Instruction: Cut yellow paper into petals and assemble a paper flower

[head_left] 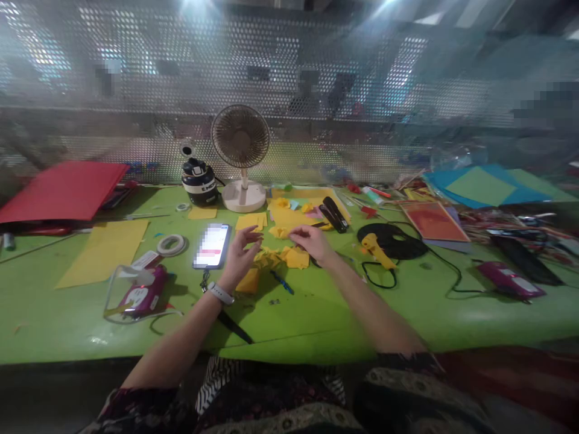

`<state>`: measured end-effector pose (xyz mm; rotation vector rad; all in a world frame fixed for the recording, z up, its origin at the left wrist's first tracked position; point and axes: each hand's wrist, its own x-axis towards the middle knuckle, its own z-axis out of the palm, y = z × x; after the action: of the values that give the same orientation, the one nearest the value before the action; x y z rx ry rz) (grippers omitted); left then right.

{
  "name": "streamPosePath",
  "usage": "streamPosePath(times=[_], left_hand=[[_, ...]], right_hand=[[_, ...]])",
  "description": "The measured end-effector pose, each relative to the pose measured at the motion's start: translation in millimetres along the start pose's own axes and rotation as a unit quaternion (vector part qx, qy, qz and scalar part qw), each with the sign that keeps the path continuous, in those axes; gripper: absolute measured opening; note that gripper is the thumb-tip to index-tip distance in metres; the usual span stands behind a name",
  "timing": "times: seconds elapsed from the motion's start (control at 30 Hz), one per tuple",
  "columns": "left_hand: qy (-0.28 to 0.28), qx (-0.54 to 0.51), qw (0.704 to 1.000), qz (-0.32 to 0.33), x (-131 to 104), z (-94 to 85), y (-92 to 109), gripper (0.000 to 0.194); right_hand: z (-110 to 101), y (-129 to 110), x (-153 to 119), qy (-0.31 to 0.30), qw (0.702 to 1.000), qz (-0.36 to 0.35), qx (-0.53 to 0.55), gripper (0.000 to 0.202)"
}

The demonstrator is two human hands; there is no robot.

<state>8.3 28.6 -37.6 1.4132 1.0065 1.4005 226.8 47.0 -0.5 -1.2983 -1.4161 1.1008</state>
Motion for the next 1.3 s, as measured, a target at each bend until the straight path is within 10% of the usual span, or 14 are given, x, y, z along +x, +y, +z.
streamPosePath(times=[0.27,0.9,1.17,1.3], left_hand=[[-0.007,0.027,1.0,-0.001,-6,2.9,0,0.034],[-0.004,0.031,0.999,0.011,-5,-0.3,-2,0.031],[0.04,0.022,0.998,0.045,6,-8.8,6,0.031],[0.06,0.019,0.997,0.054,10,-11.7,8,0.031]], right_hand=[[-18,9,37,0.108,0.988,0.109,-0.004,0.012],[-38,2,122,0.196,0.974,0.11,0.025,0.005],[-24,15,103,0.125,0.988,0.092,-0.016,0.02],[-13,24,56,0.028,0.97,-0.082,-0.228,0.04]])
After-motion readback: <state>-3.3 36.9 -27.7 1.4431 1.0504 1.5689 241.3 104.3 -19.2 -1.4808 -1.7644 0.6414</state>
